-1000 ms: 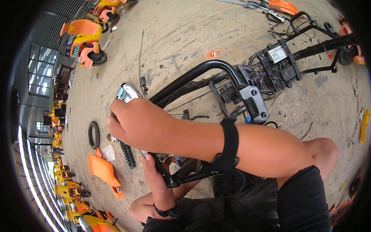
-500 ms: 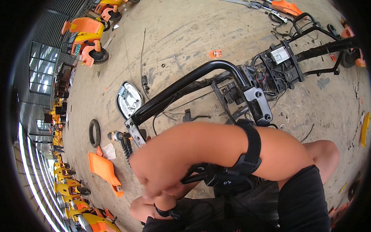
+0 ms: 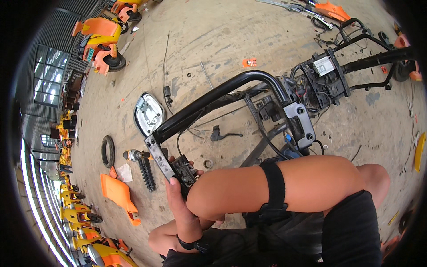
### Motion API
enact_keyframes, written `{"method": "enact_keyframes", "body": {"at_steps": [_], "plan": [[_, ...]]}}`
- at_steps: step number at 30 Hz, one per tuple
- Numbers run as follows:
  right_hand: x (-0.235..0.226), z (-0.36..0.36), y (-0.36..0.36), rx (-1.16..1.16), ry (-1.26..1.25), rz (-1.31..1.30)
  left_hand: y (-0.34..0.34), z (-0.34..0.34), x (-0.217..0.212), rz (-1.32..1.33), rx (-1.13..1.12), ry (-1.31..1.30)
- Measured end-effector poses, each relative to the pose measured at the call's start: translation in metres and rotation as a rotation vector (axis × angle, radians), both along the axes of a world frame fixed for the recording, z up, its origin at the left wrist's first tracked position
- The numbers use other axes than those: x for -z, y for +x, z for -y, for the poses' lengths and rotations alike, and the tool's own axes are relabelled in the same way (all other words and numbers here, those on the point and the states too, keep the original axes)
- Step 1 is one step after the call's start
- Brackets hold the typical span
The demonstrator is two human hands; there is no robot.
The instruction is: The person assembles a scooter frame by hand, inserting and tightening bolts and nuts into the handlebar stem area. The person repeatedly adjusts the frame and fasteners to secure the components.
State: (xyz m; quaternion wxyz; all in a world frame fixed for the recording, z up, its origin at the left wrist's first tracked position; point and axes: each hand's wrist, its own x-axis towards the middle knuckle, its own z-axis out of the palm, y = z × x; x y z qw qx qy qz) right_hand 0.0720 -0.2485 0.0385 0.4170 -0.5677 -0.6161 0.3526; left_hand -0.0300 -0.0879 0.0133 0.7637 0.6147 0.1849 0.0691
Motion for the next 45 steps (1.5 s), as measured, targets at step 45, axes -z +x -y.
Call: {"method": "enact_keyframes", "body": {"at_steps": [45], "plan": [[-0.033, -0.042, 0.050, 1.092, 0.359, 0.282, 0.000, 0.002, -0.005, -0.030, -0.001, -0.031]]}}
